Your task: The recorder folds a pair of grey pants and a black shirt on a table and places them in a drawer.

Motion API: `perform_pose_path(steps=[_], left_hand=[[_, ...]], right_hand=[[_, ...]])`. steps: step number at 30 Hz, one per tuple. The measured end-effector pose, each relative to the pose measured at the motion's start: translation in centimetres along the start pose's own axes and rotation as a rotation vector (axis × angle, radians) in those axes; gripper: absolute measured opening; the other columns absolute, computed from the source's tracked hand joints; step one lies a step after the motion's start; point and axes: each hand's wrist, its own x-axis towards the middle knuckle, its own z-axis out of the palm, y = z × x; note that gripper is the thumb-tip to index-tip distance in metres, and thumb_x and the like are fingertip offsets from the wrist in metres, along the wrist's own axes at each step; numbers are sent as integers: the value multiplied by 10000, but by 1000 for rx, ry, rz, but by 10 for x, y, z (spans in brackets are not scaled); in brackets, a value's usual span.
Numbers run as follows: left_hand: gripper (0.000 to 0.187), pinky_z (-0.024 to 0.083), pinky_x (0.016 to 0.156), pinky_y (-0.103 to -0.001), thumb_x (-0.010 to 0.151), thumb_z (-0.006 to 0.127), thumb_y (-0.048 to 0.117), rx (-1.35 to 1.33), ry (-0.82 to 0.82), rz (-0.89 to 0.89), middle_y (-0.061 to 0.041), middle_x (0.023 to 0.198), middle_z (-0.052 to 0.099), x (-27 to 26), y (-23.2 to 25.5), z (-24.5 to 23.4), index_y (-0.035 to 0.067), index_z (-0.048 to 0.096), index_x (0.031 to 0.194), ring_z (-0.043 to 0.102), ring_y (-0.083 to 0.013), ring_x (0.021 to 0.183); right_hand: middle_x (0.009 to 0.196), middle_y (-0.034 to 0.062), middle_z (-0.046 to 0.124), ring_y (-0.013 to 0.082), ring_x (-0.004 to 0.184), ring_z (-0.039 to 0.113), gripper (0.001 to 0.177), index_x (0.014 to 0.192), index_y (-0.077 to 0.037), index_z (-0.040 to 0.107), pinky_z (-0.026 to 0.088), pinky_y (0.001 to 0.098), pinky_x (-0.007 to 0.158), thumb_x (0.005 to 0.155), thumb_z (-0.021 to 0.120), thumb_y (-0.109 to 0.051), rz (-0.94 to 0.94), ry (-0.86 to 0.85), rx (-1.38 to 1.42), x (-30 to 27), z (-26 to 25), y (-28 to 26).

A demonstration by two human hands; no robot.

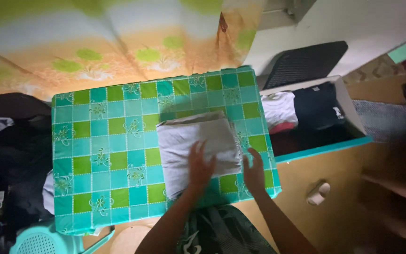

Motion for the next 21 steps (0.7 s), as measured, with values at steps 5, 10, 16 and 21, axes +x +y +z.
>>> perform_pose_path(steps=[5,10,16,21], left_hand=[[785,131,1195,-636,858,724,370,333,-60,-340,-215,1650,214,-4,-21,-46,162,404,1544,164,-442,1527],[821,83,1221,-661,910,657,490,577,-166,-249,-170,1712,130,17,-77,-28,217,336,1614,99,-414,1568],[1097,42,1178,-746,746,679,773,560,-378,-472,-90,1707,55,48,-66,-55,274,220,1608,32,-364,1582],[1112,122,1155,-742,719,795,687,459,-195,-403,-157,1680,62,33,-79,-70,258,256,1591,76,-444,1539]], right_hand=[[1564,246,410,414,1474,362,515,1432,-20,492,283,538,1213,989,595,-262,-522,-162,-137,6,48,-56],[1643,224,288,412,1550,218,647,1524,-50,426,158,620,1239,948,607,-282,-786,-255,-471,42,97,-64],[1667,132,146,366,1545,130,749,1557,-147,309,100,709,1165,922,558,-459,-590,-431,-960,58,78,-78],[1655,262,110,486,1502,127,828,1592,-27,244,162,660,1160,966,525,-490,-616,-272,-842,63,86,-37]])
